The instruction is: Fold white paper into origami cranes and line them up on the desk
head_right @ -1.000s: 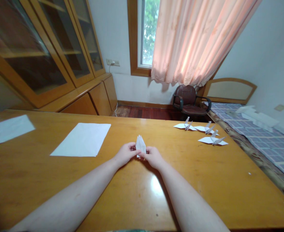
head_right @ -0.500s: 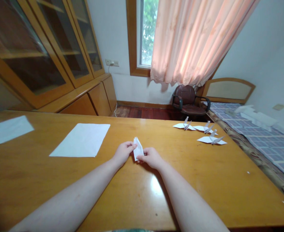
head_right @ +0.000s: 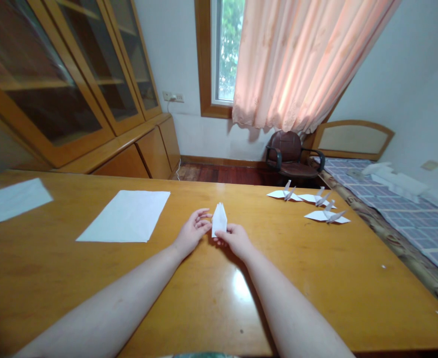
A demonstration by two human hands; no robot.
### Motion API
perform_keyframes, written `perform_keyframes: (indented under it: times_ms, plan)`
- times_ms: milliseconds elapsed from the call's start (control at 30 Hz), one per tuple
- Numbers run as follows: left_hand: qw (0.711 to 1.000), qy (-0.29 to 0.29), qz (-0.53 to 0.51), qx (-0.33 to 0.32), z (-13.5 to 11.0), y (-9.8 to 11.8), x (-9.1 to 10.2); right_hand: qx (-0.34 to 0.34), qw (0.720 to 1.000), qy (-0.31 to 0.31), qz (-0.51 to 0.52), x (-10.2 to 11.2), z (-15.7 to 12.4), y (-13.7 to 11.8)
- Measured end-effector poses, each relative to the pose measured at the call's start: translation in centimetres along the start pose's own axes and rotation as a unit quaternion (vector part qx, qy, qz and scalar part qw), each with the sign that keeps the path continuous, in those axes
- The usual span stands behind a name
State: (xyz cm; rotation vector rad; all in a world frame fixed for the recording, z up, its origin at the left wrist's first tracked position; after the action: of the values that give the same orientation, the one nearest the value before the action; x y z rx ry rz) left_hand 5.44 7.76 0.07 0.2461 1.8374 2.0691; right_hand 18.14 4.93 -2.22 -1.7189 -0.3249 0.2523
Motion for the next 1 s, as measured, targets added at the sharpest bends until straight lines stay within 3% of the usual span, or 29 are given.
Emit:
perform_keyframes:
  times_ms: [100,200,633,767,1000]
  plan:
    - [0.998,-0.049,0.026,0.018,-0.3,-0.5,-1.5,0.013,0.999,0.021,0.025,0.5,0.1,-0.4]
    - [0.997,-0.058,0.033,0.029,-0.3,-0.8,-2.0,0.017,1.0,0.02,0.014,0.4,0.1,-0.5]
    - [0.995,-0.073,0.066,0.033,-0.4,0.1,-2.0,0.07,0.996,-0.039,0.046,-0.5,0.1,-0.7]
    - [0.996,-0.055,0.064,0.035,-0.3,-0.5,-1.4,0.046,0.996,-0.04,0.064,-0.4,0.1,0.1]
    - [0.981,-0.052,0.185,-0.018,-0.4,1.0,-1.2,0.018,0.997,-0.018,0.071,0.0,0.2,0.3]
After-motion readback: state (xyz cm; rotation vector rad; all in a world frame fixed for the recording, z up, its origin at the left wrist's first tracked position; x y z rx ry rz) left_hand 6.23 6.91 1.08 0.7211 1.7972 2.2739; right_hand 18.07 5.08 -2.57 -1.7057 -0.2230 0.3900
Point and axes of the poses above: each hand's wrist, its own z-axis towards the middle knuckle, its own x-axis out of the back of the hand, y = z × x, the point moved 10 cm from there along z, towards the middle knuckle, and after that the axes turned 10 degrees about -y, right-handed, at the moved point
